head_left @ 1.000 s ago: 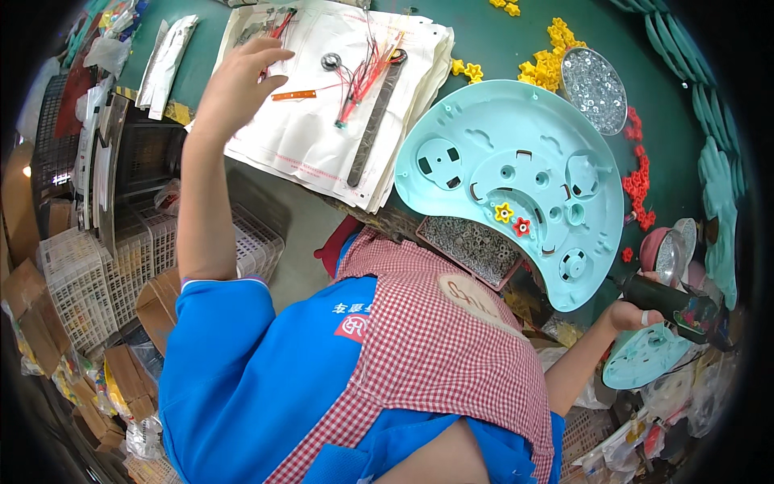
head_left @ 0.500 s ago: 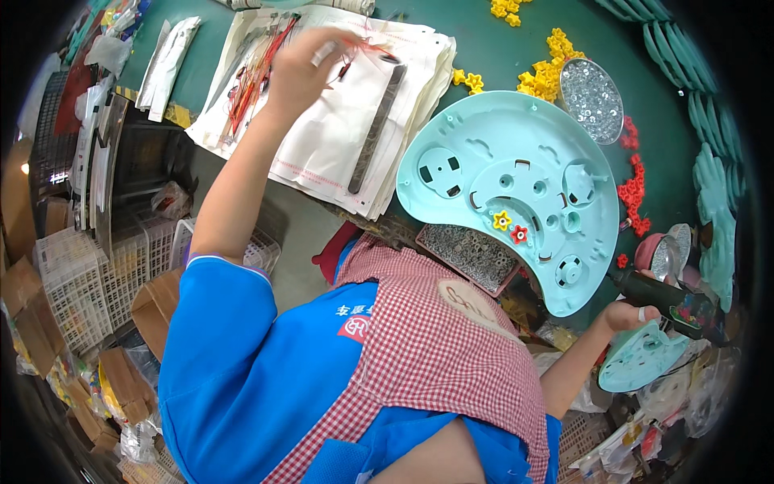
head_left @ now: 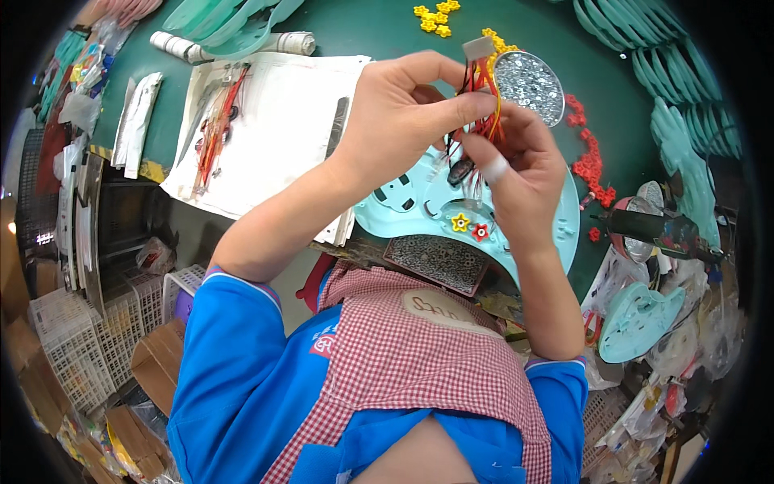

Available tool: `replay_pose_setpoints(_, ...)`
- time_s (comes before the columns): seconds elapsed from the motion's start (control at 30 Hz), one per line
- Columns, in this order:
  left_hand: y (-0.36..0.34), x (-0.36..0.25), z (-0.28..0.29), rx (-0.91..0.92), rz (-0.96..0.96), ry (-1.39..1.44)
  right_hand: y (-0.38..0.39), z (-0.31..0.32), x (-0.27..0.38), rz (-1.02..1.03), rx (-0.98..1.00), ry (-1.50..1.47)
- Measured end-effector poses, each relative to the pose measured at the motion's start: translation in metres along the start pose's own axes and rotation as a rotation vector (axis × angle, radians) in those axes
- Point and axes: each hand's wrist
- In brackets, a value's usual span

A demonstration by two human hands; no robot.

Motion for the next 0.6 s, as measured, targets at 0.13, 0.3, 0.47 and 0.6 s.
replay_pose_setpoints(0.13,0.002,0.015,-0.005,-0.083,0.030,0.261,0.002,0.000,-0.004,-0.077,-0.145,-0.091)
replay_pose_setpoints(0.3,0.001,0.016,-0.003,-0.021,0.099,0.298,-0.001,0.001,-0.004,-0.033,-0.099,-0.085)
replay_pose_setpoints(0.47,-0.002,0.017,0.001,-0.083,0.037,0.315,-0.006,0.004,-0.014,-0.098,-0.098,-0.141)
replay_pose_setpoints(0.6,-0.002,0.022,-0.007,-0.069,0.065,0.395,-0.013,-0.015,-0.007,0.002,-0.229,-0.187)
Point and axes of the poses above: each hand's wrist, its own y-axis away from the middle knuckle, its own z-axis out of the back of the hand, x = y × z, and after that the axes turned 3 degrees about z, right-handed
